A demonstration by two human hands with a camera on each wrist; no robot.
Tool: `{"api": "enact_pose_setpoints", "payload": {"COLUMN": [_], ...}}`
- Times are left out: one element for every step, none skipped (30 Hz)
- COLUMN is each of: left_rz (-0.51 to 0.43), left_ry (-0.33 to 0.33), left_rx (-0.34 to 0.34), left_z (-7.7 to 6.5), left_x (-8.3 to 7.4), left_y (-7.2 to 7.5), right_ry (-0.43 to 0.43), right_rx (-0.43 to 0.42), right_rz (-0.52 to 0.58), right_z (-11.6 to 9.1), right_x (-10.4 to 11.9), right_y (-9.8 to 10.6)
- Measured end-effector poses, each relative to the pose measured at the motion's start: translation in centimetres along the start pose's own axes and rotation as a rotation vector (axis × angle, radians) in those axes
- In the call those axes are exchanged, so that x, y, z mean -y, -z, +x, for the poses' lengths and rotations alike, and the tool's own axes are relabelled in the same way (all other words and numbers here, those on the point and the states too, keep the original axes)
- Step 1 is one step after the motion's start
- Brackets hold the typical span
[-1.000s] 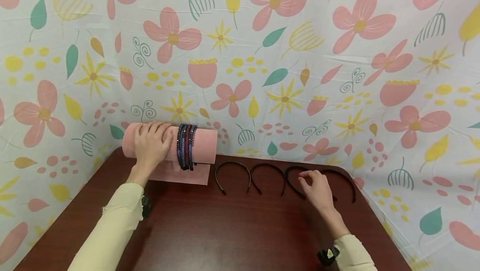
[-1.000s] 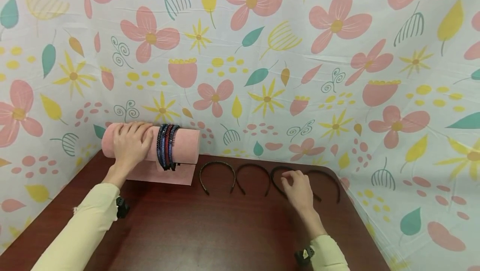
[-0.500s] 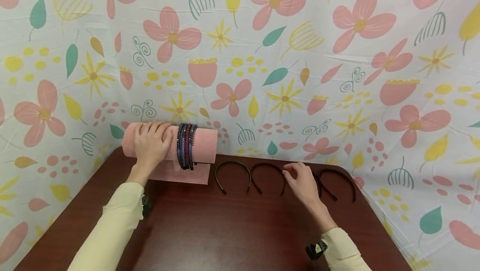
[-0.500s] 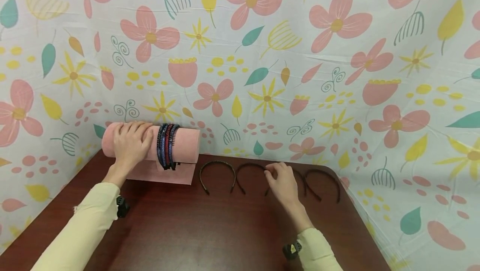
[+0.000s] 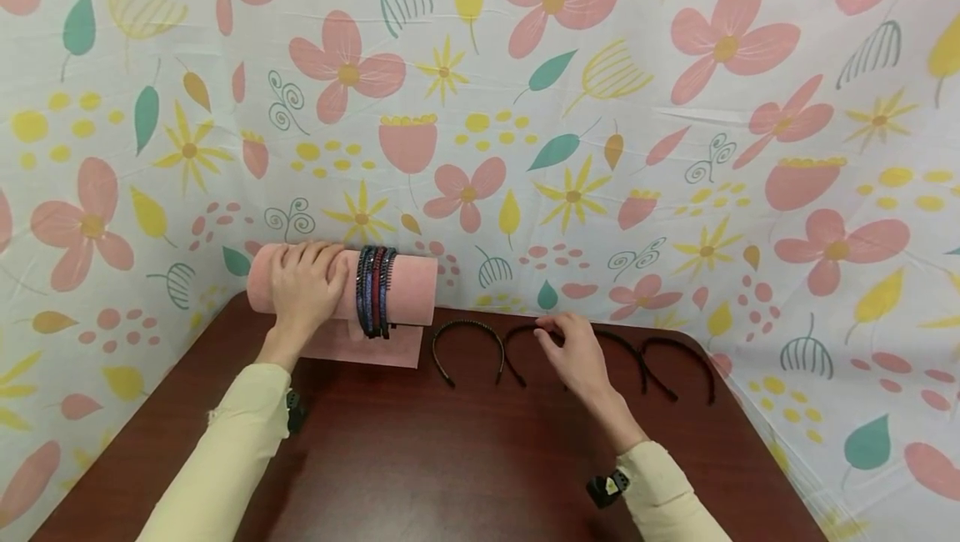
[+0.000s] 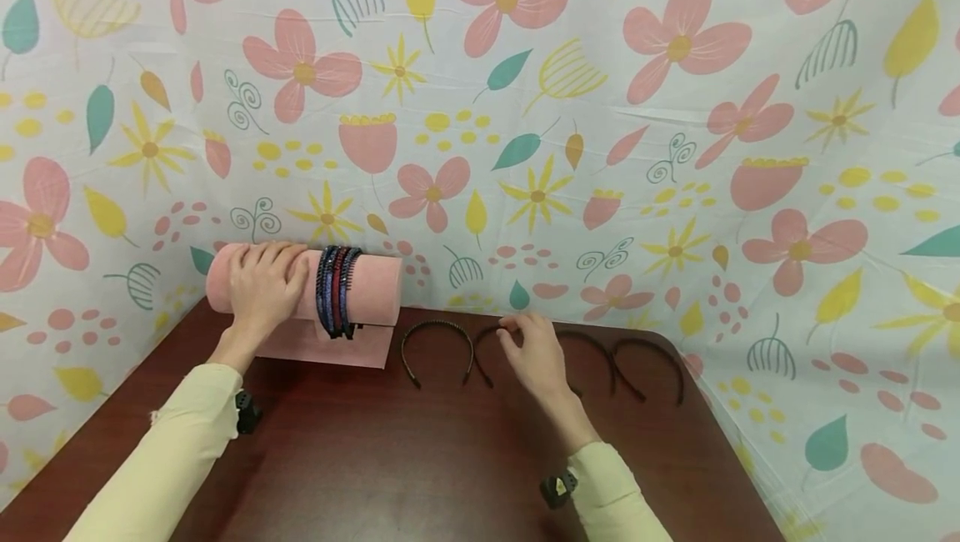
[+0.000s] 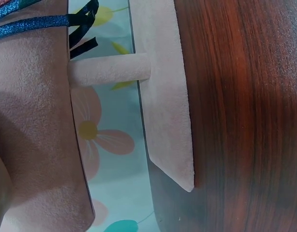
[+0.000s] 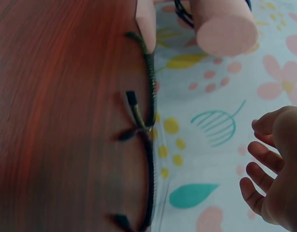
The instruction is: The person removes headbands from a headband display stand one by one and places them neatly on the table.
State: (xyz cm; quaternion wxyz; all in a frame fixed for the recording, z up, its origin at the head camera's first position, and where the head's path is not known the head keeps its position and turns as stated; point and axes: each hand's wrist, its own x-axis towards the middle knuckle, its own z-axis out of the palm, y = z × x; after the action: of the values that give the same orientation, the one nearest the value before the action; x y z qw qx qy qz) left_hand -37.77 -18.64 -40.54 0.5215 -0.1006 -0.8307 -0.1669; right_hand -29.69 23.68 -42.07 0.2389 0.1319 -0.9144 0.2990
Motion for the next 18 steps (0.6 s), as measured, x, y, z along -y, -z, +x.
{"api": "enact_pose_setpoints", "payload": {"left_rz": [0.003,0.009,0.016,0.019,0.024,0.027,0.027,0.028,0.029,0.028,0.030,0.031,0.033,0.035,0.035,0.035,0.035,0.034], "left_ry": [0.001,0.001,0.001,0.001,0.001,0.001,0.003,0.004,0.006,0.009,0.011,0.013,0.016,0.017,0.019,0.020,0.020,0.021], "left_rx": [-0.002,-0.002,-0.006,-0.015,-0.020,-0.025,-0.032,-0.034,-0.034,-0.033,-0.029,-0.023,-0.021,-0.018,-0.019,-0.020,-0.019,-0.019], "left_z": [0.0,0.0,0.0,0.1,0.1,0.1,0.1,0.1,0.2,0.2,0.2,0.2,0.2,0.2,0.1,0.1,0.1,0.1], "left_x": [0.0,-0.1,-0.1,-0.1,-0.2,-0.2,-0.3,-0.3,-0.3,-0.3,-0.3,-0.2,-0.2,-0.2,-0.2,-0.2,-0.2,-0.3], "left_y": [0.0,0.0,0.0,0.0,0.0,-0.1,-0.1,-0.1,-0.1,-0.1,-0.1,-0.1,-0.1,-0.1,-0.1,-0.2,-0.2,-0.2], "right_ry": [0.006,0.011,0.015,0.021,0.029,0.036,0.043,0.054,0.067,0.076,0.083,0.092,0.096,0.097,0.097,0.094,0.095,0.097], "right_rx": [0.000,0.001,0.003,0.004,0.003,0.001,-0.001,-0.004,-0.006,-0.007,-0.008,-0.009,-0.006,-0.002,0.003,0.010,0.014,0.018], "right_rz": [0.005,0.008,0.006,0.007,0.012,0.015,0.016,0.015,0.015,0.015,0.015,0.012,0.012,0.017,0.024,0.034,0.042,0.048], "right_z": [0.2,0.3,0.4,0.5,0.6,0.7,0.8,0.9,0.9,1.0,1.1,1.1,1.2,1.2,1.3,1.3,1.3,1.4], "right_x": [0.3,0.6,0.9,1.2,1.4,1.7,1.9,2.1,2.4,2.6,2.8,3.0,3.2,3.4,3.6,3.9,4.1,4.3], "right_y": [-0.1,-0.3,-0.4,-0.5,-0.7,-0.8,-1.0,-1.2,-1.3,-1.5,-1.7,-1.8,-2.0,-2.1,-2.2,-2.3,-2.4,-2.5]}}
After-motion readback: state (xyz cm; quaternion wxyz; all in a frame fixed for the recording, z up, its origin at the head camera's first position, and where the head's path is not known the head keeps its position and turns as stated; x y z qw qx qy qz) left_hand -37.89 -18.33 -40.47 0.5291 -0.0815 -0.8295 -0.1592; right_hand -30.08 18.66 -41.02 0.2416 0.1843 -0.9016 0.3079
